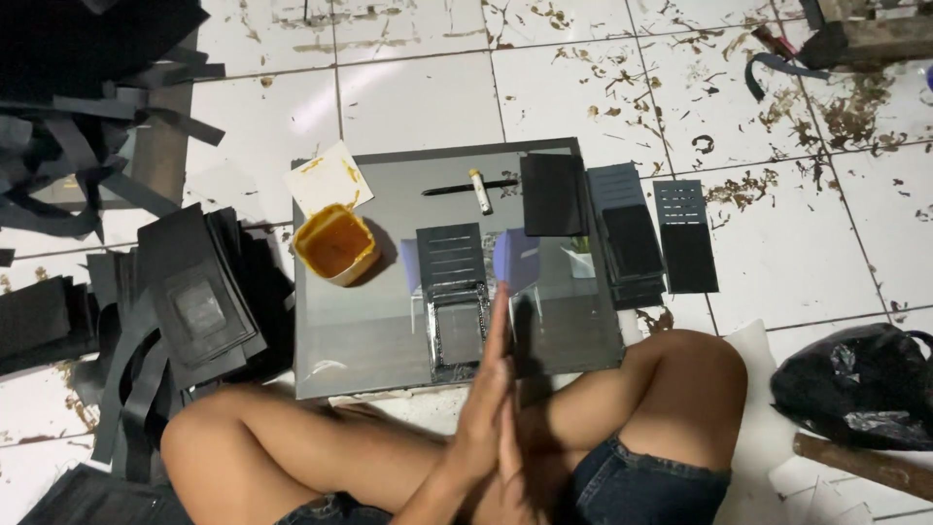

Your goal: The person sits on the floor and assembles black fabric pieces with clear plastic windows. They dip a small applicator stick into a container of amber glue, spread glue along the edges of a fabric panel, then press a matching black piece on top and smooth it down, repeating for successive pieces.

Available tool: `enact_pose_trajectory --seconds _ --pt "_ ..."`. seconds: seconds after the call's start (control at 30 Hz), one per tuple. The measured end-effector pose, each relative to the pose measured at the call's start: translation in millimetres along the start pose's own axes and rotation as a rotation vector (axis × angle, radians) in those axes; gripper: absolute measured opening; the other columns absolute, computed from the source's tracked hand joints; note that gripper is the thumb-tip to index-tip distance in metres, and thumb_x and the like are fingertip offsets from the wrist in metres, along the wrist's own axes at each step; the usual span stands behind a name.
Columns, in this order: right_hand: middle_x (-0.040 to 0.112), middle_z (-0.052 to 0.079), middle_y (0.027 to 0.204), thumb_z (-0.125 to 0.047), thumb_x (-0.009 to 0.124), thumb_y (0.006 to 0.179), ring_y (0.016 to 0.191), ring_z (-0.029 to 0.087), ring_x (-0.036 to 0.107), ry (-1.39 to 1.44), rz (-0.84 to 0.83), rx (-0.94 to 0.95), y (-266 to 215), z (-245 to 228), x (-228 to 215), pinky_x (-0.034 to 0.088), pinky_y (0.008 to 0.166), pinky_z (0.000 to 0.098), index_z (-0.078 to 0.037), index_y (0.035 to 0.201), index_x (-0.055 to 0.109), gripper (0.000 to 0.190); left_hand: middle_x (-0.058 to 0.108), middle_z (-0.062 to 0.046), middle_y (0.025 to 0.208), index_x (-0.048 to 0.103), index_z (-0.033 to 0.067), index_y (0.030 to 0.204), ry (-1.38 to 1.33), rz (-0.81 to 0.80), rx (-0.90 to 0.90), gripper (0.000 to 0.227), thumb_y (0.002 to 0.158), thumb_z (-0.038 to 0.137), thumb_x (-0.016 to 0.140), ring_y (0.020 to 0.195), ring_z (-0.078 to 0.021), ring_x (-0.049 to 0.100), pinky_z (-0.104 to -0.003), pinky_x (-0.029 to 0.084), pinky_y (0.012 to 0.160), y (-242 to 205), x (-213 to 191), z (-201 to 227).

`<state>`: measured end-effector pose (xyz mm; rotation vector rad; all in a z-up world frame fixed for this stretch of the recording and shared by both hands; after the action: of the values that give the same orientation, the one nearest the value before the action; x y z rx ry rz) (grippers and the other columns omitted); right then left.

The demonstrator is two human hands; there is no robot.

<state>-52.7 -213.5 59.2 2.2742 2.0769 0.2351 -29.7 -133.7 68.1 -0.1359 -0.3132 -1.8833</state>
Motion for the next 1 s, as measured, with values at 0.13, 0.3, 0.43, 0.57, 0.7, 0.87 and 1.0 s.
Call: enact_pose_trajectory --seconds 0.13,0.3,0.43,0.57,0.7,0.87,1.0 --pt "-0.017 0.010 0.173 -0.068 0.003 0.106 0.162 0.032 -0.017 -0.118 0.026 -0.051 31.6 11.9 -39.5 -0.011 0.130 0.0558 -0.009 0.161 -0.006 0.081 -0.006 -0.020 0.175 0.002 0.0181 0.164 -0.157 -0.207 0.092 0.057 0.115 0.045 0.016 0.165 -0.0392 -0.005 -0.061 -0.013 0.131 -4.5 59.2 31.0" --pt "0.048 0.023 0.146 0.000 0.049 0.105 0.122 0.025 0.053 -0.473 0.264 -0.168 111.8 39.9 -141.0 0.047 0.101 0.0331 0.014 0.138 0.051 0.036 0.073 -0.016 0.092 0.060 0.0001 0.139 0.171 -0.315 -0.144 0.043 0.104 0.023 0.050 0.074 -0.0216 0.060 -0.035 0.049 0.070 9.6 40.3 26.4" --pt "0.069 0.013 0.113 0.000 0.061 0.098 0.097 0.021 0.063 -0.636 0.274 -0.143 134.2 57.9 -140.5 0.049 0.085 0.0302 0.004 0.116 0.070 0.020 0.078 -0.005 0.090 0.073 0.0068 0.120 0.693 -0.067 0.053 0.028 0.094 0.012 0.062 0.070 -0.0159 0.063 -0.028 0.050 0.068 71.4 2.2 -1.3" --pt "0.071 0.005 0.107 -0.007 0.074 0.095 0.093 0.019 0.068 -0.614 0.292 -0.140 143.4 79.8 -139.6 0.053 0.077 0.0288 -0.009 0.114 0.078 0.019 0.076 -0.004 0.107 0.073 0.0152 0.119 1.048 -0.009 0.263 0.025 0.096 0.025 0.068 0.103 -0.0276 0.068 -0.039 0.050 0.085 125.0 -5.2 -30.8" --pt "0.070 0.006 0.112 -0.007 0.070 0.097 0.095 0.017 0.067 -0.562 0.240 -0.076 148.1 90.5 -139.7 0.054 0.080 0.0308 -0.011 0.115 0.078 0.020 0.070 -0.009 0.108 0.070 0.0119 0.121 1.293 -0.080 0.358 0.038 0.093 0.038 0.071 0.110 -0.0291 0.062 -0.040 0.048 0.089 156.9 2.8 -79.5" --pt "0.067 0.009 0.114 -0.006 0.069 0.098 0.096 0.017 0.065 -0.439 0.223 -0.036 146.0 96.9 -147.9 0.056 0.079 0.0305 -0.007 0.115 0.077 0.019 0.068 -0.008 0.093 0.075 0.0104 0.100 1.300 -0.088 0.442 0.015 0.092 0.023 0.074 0.094 -0.0283 0.062 -0.037 0.048 0.079 160.6 6.2 -76.8" --pt "0.065 0.010 0.111 -0.004 0.068 0.098 0.097 0.018 0.065 -0.374 0.254 -0.038 144.7 93.5 -146.7 0.057 0.082 0.0318 -0.004 0.112 0.076 0.017 0.068 -0.004 0.083 0.075 0.0129 0.093 1.238 -0.040 0.440 0.010 0.096 0.022 0.072 0.087 -0.0232 0.063 -0.032 0.048 0.076 161.6 1.1 -70.7"
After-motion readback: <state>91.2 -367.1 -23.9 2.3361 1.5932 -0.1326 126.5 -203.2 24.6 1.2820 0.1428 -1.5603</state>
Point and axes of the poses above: each hand's wrist, its own y-axis towards the middle knuckle, its own x-axis out of the palm, z = x × y, the point moved 8 cm from there along y, towards the middle knuckle
